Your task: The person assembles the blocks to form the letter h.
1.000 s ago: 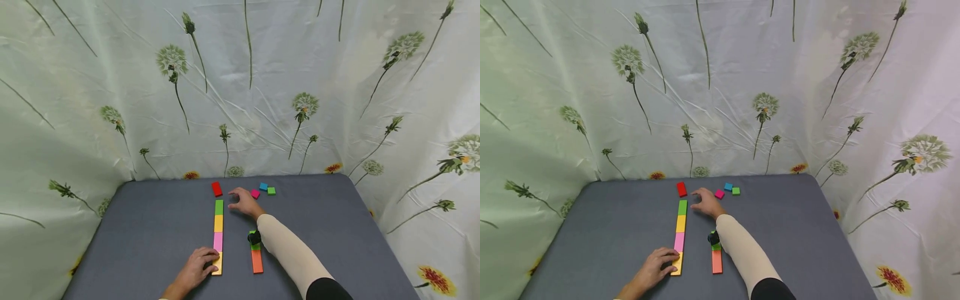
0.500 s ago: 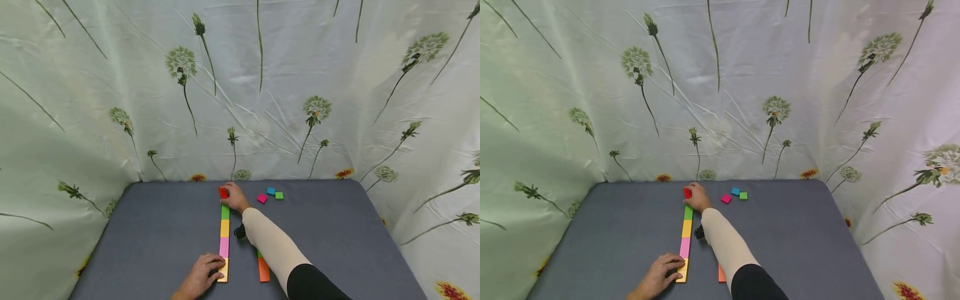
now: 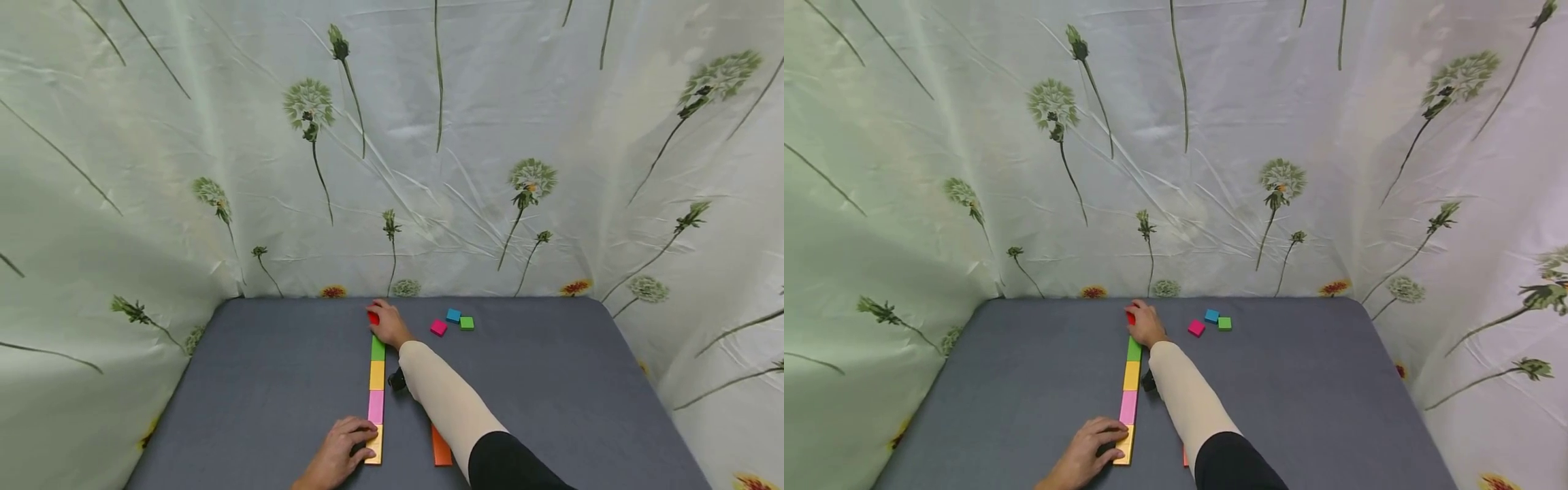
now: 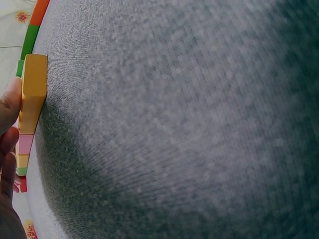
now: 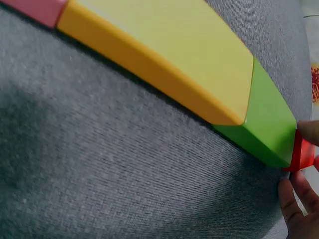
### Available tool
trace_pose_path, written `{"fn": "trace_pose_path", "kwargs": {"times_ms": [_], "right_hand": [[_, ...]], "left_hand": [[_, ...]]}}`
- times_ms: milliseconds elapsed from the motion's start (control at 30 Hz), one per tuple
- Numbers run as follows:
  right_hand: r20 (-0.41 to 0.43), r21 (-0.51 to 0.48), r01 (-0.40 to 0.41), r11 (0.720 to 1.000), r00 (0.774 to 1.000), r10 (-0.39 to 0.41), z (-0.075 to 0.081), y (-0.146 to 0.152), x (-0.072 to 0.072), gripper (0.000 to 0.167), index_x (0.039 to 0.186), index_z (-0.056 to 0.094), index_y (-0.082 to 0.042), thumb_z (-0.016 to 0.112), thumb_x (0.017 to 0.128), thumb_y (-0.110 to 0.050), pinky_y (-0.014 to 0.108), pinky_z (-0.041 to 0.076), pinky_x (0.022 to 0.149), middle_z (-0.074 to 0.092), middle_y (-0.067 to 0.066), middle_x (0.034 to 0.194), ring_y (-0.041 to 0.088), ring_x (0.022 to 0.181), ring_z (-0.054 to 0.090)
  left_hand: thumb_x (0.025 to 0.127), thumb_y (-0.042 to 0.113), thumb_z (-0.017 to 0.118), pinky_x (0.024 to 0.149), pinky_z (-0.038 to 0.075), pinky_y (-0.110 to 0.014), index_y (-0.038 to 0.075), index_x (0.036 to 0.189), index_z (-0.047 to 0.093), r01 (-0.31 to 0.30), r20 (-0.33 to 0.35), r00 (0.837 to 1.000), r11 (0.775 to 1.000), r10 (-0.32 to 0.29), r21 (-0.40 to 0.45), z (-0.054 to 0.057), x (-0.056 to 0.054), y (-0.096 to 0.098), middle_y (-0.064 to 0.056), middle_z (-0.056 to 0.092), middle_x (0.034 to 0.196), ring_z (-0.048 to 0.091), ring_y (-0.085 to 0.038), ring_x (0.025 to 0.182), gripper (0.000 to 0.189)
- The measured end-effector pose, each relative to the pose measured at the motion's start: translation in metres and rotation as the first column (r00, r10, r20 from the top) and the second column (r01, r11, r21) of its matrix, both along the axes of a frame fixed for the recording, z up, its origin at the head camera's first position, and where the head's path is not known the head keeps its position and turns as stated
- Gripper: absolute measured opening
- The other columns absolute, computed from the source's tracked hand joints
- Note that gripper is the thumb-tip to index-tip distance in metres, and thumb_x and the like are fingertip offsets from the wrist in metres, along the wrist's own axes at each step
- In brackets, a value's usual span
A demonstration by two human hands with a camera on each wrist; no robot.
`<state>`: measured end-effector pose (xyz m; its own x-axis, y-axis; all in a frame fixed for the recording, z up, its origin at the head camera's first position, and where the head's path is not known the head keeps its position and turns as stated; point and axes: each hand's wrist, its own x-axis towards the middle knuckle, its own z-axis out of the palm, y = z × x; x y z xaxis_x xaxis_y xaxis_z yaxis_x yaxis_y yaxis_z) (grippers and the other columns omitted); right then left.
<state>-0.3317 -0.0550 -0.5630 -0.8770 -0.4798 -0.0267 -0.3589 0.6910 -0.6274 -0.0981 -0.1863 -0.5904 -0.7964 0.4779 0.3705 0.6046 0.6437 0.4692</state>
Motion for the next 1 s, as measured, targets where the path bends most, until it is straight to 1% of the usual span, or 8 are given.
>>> {"fn": "trace_pose_path", "kwargs": {"times_ms": [200,367,500,667,767,833,1000], "right_hand": [[0.013,0.018,-0.015,1.0,1.0,0.015,-0.001,0.005,-0.002,0.048,0.134,0.056,-0.008,0.068,0.088,-0.011,0.042,0.043,0.096,0.043,0.014,0.144,0.035,0.12,0.046],[0.013,0.042,-0.04,0.998,0.999,0.04,-0.002,0.008,-0.005,0.049,0.133,0.056,-0.006,0.07,0.087,-0.011,0.041,0.043,0.096,0.044,0.015,0.14,0.034,0.119,0.046],[0.011,0.036,-0.053,0.998,0.999,0.053,0.001,0.01,-0.007,0.049,0.133,0.055,-0.004,0.07,0.087,-0.011,0.042,0.043,0.098,0.044,0.016,0.139,0.033,0.122,0.046],[0.009,0.018,-0.044,0.999,0.999,0.044,0.004,0.016,-0.006,0.051,0.134,0.054,-0.004,0.071,0.087,-0.013,0.041,0.044,0.096,0.045,0.015,0.137,0.03,0.118,0.049],[0.005,0.008,-0.045,0.999,0.999,0.045,0.008,0.02,-0.005,0.053,0.135,0.054,-0.004,0.073,0.086,-0.015,0.04,0.046,0.094,0.046,0.014,0.136,0.029,0.115,0.051],[-0.005,0.014,-0.063,0.998,0.998,0.063,0.01,0.023,-0.006,0.056,0.135,0.053,-0.005,0.073,0.085,-0.017,0.039,0.046,0.092,0.046,0.014,0.135,0.028,0.114,0.052],[-0.02,-0.017,-0.104,0.994,0.994,0.104,0.018,0.03,-0.005,0.062,0.136,0.05,-0.002,0.076,0.082,-0.016,0.039,0.049,0.087,0.047,0.016,0.133,0.03,0.112,0.052]], "left_hand": [[0.082,0.025,0.074,0.078,0.048,-0.032,0.008,0.097,0.073,-0.007,0.046,0.999,1.0,0.008,-0.019,0.0,0.002,0.003,0.004,0.064,0.102,0.06,-0.012,0.094,0.023],[0.081,0.025,0.075,0.077,0.048,-0.032,0.008,0.096,0.073,0.002,0.017,1.0,1.0,-0.002,-0.015,-0.001,0.002,0.005,0.004,0.064,0.101,0.059,-0.012,0.093,0.023],[0.079,0.024,0.076,0.076,0.047,-0.031,0.008,0.096,0.073,0.012,-0.006,1.0,1.0,-0.012,-0.004,-0.001,0.0,0.006,0.004,0.065,0.1,0.059,-0.011,0.092,0.023],[0.08,0.023,0.076,0.076,0.047,-0.031,0.007,0.097,0.073,0.021,0.03,0.999,1.0,-0.021,-0.007,0.001,0.0,0.006,0.004,0.065,0.101,0.06,-0.012,0.092,0.023],[0.079,0.022,0.077,0.075,0.047,-0.031,0.007,0.097,0.073,0.007,0.045,0.999,1.0,-0.007,-0.002,0.003,-0.001,0.005,0.003,0.065,0.101,0.06,-0.012,0.092,0.023],[0.078,0.021,0.078,0.074,0.047,-0.031,0.007,0.097,0.073,0.003,0.034,0.999,1.0,-0.003,0.007,0.004,-0.001,0.003,0.003,0.065,0.101,0.06,-0.013,0.091,0.024],[0.076,0.019,0.079,0.075,0.047,-0.031,0.006,0.095,0.073,0.002,-0.013,1.0,1.0,-0.002,0.011,0.003,-0.001,0.002,0.002,0.065,0.1,0.06,-0.013,0.09,0.024]]}}
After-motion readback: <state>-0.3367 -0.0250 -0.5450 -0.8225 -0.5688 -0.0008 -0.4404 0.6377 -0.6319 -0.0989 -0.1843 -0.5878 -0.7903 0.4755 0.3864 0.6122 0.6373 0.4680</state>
